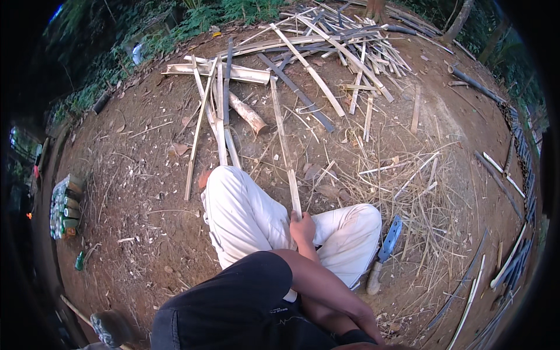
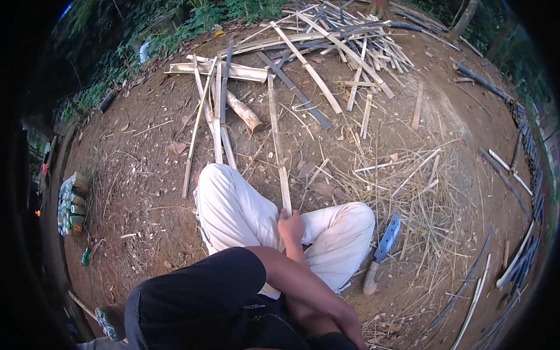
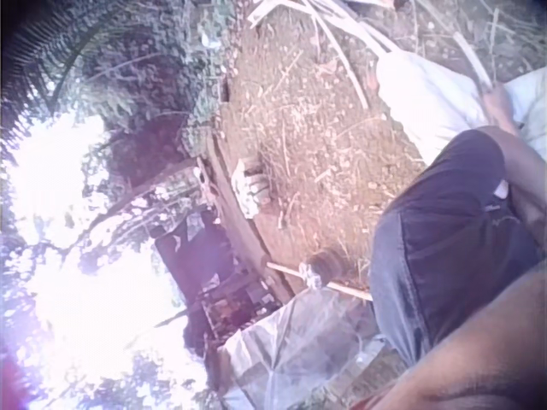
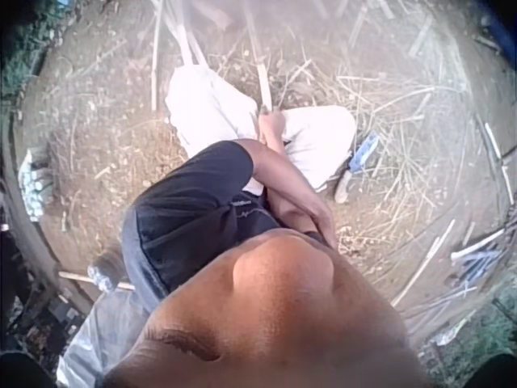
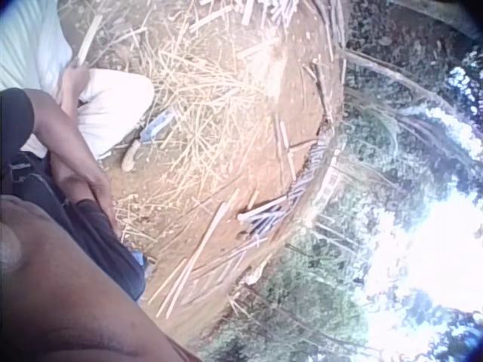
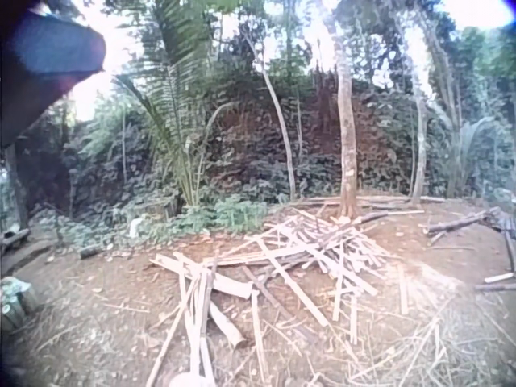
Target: The person shaves a long strip of bamboo using a knife while sitting on the ground outdoors.
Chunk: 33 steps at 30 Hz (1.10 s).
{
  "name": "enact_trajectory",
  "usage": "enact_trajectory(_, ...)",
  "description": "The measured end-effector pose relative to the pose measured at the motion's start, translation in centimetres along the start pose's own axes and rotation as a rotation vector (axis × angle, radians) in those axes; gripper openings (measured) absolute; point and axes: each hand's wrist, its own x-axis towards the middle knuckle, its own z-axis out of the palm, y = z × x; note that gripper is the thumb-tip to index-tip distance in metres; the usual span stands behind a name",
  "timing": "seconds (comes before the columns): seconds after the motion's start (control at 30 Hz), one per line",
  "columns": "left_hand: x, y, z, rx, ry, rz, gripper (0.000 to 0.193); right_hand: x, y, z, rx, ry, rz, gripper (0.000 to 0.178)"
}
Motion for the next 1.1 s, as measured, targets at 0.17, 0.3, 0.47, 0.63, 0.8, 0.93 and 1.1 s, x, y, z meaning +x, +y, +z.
enact_trajectory(0.17, -0.9, -0.4, 0.8, -0.016, 0.061, -0.012, 0.065, -1.6, -1.4, 0.1, 0.059, -0.039, 0.014, 0.050)
enact_trajectory(0.3, 0.9, 0.1, 0.5, 0.011, 0.028, -0.061, 0.066, -1.2, -1.5, -5.6, 0.162, 0.075, 0.041, 0.051)
enact_trajectory(0.47, -0.7, 4.4, 2.3, 0.436, 0.112, -0.232, 0.066, -0.8, -1.1, -14.2, 0.098, 0.151, 0.068, 0.047)
enact_trajectory(0.63, -5.1, 5.1, -0.5, 0.874, 0.318, -0.042, 0.046, -6.3, 7.9, -22.8, 0.059, 0.327, 0.251, 0.041)
enact_trajectory(0.8, -14.6, 4.4, 0.3, 0.470, 0.702, -0.147, 0.019, -15.8, 17.0, -24.6, 0.350, 0.578, 0.428, 0.047)
enact_trajectory(0.93, -18.0, 6.0, 2.5, 0.366, 0.928, -0.141, 0.015, -19.3, 28.1, -35.1, 0.304, 0.892, 0.478, 0.063)
enact_trajectory(1.1, -17.3, 12.4, 5.7, 0.449, 0.996, 0.076, 0.036, -18.5, 40.2, -52.6, -0.743, 1.059, 1.026, 0.093)
